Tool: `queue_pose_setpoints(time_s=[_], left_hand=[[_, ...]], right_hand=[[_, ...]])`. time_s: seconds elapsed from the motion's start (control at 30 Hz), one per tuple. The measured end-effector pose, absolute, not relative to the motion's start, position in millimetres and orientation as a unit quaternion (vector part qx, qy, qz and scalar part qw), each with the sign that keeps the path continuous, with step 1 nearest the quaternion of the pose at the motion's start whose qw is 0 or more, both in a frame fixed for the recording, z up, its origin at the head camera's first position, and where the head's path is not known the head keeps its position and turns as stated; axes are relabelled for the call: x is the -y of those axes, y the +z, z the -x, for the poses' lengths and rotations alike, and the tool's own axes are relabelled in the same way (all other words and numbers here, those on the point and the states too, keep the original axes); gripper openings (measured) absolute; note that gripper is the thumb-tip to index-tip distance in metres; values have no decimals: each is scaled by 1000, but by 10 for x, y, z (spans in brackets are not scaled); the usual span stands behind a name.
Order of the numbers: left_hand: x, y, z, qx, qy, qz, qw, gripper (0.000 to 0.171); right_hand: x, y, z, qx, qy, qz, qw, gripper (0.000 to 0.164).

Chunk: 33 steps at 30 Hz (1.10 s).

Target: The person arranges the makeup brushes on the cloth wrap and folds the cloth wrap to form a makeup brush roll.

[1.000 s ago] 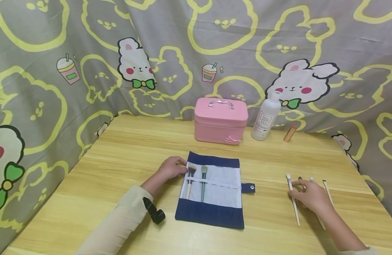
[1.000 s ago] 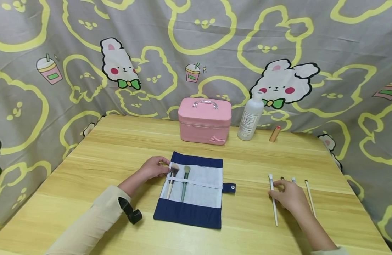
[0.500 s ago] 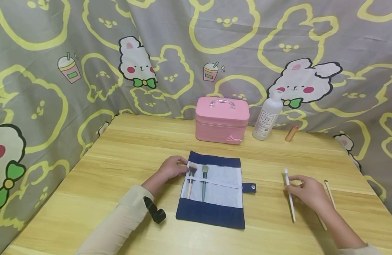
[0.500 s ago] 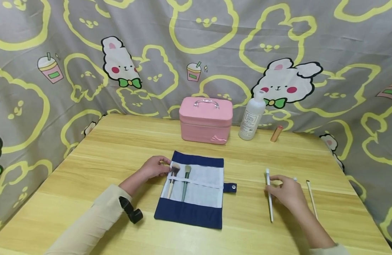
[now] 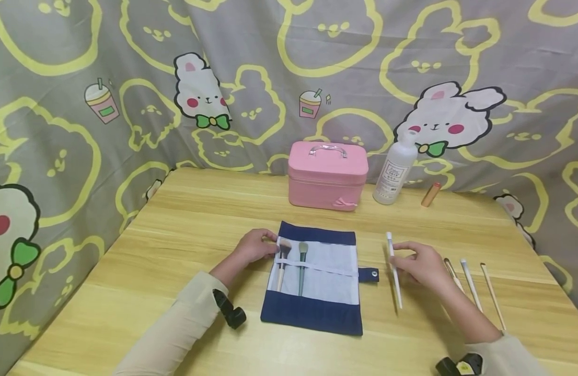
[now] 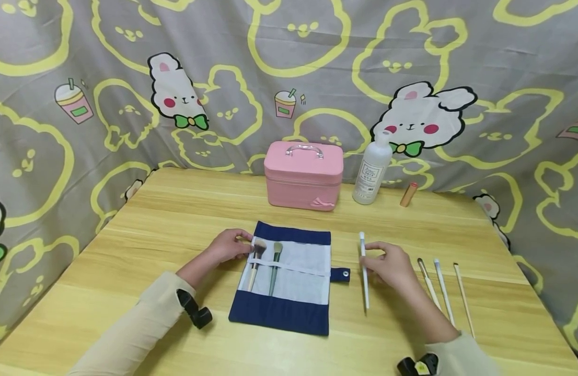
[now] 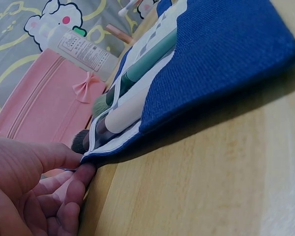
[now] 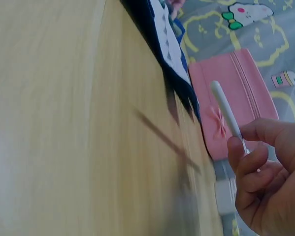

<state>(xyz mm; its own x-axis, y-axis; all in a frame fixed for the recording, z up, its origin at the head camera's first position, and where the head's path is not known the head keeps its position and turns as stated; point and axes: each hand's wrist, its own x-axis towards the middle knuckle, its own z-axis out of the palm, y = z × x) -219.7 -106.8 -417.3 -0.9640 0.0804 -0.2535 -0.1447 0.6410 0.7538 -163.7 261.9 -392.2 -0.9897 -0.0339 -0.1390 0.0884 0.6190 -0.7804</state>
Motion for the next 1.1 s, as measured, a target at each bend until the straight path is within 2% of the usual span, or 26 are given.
queue_pose_setpoints(time_s=[0.53,0.87,1.1], left_hand=[[1072,-4149,2208,-895,424,25,136,25],[1066,-4165,2216,-899,416,22,137,26],[1077,-4166,2219,-901,410,24,137,26]], right_hand=[[-2042,-3915,1870,-883,-465,6,65,42],[-1723,-4005,2003,-862,-504,-18,62,41],[-1558,-3979,2120,-871,-490,-10,30,41]])
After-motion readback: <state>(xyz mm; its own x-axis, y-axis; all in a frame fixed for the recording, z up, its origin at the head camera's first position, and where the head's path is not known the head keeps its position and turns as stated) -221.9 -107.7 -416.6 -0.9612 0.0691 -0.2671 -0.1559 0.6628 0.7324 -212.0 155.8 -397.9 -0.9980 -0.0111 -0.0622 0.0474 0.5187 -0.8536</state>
